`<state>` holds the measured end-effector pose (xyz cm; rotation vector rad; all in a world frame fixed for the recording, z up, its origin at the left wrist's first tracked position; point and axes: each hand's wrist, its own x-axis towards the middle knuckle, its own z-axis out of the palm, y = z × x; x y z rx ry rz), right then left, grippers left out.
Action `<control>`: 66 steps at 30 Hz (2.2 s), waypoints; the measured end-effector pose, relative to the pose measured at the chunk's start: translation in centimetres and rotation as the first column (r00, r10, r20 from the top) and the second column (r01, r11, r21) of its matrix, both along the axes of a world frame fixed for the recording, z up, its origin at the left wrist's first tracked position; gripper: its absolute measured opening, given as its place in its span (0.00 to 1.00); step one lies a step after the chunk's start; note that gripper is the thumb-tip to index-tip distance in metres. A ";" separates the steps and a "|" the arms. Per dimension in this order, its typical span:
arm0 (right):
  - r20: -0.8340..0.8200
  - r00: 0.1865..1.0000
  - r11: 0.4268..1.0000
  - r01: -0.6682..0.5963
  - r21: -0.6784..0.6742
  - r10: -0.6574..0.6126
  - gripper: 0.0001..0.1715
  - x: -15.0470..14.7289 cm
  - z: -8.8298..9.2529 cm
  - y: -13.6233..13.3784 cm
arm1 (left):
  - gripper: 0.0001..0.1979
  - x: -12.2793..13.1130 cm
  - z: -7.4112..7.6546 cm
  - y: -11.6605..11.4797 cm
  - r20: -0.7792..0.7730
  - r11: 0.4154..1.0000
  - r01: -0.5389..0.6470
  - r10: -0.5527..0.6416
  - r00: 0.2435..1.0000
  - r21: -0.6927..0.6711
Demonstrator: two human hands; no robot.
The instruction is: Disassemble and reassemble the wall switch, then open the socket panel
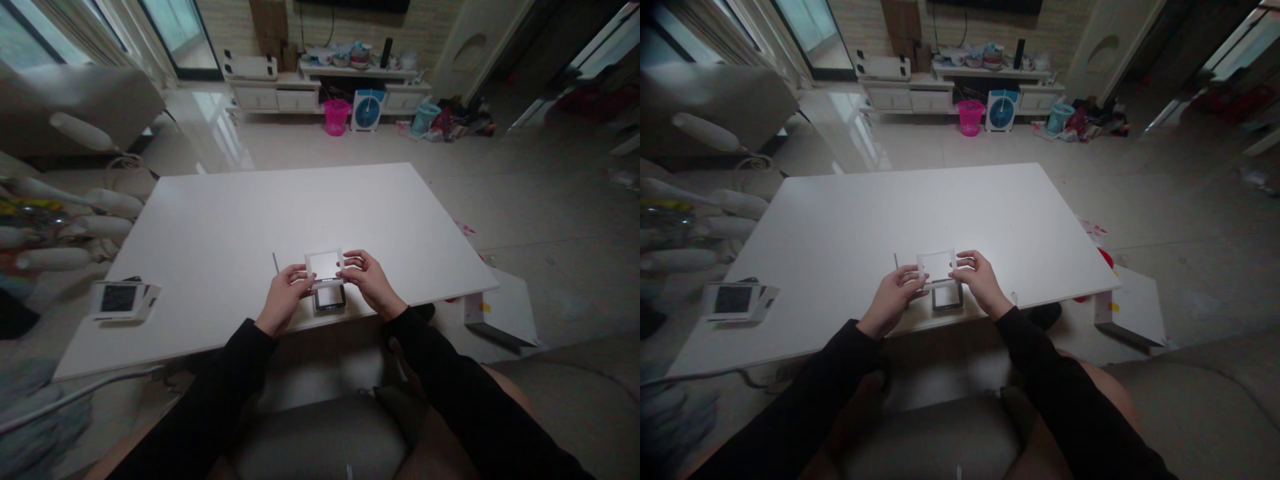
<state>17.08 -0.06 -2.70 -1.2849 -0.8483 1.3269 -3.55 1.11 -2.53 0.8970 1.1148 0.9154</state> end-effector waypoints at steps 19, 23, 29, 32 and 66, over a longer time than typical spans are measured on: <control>0.063 0.996 0.997 0.065 0.038 -0.068 0.25 -0.7 0.8 -0.4 | 0.28 0.1 2.4 1.4 -0.261 0.986 0.149 -0.125 0.957 0.075; -0.087 0.976 0.980 0.196 -0.024 -0.197 0.31 -0.5 0.4 -0.2 | 0.11 0.6 2.7 0.8 -0.031 0.978 0.113 -0.121 0.992 -0.173; -0.034 0.997 0.995 0.063 -0.072 -0.066 0.27 -0.3 0.6 -0.3 | 0.06 0.4 2.8 1.2 0.069 0.982 0.003 0.010 0.998 -0.191; 0.134 0.990 0.997 -0.059 0.049 0.052 0.26 0.0 1.2 -0.4 | 0.09 -0.1 2.5 1.8 0.030 0.987 -0.005 0.010 0.999 -0.158; 0.951 0.072 0.683 -0.712 -0.163 0.302 0.42 0.2 -2.7 -0.5 | 0.44 0.0 -4.0 0.2 -0.848 0.608 0.767 -0.282 0.450 0.205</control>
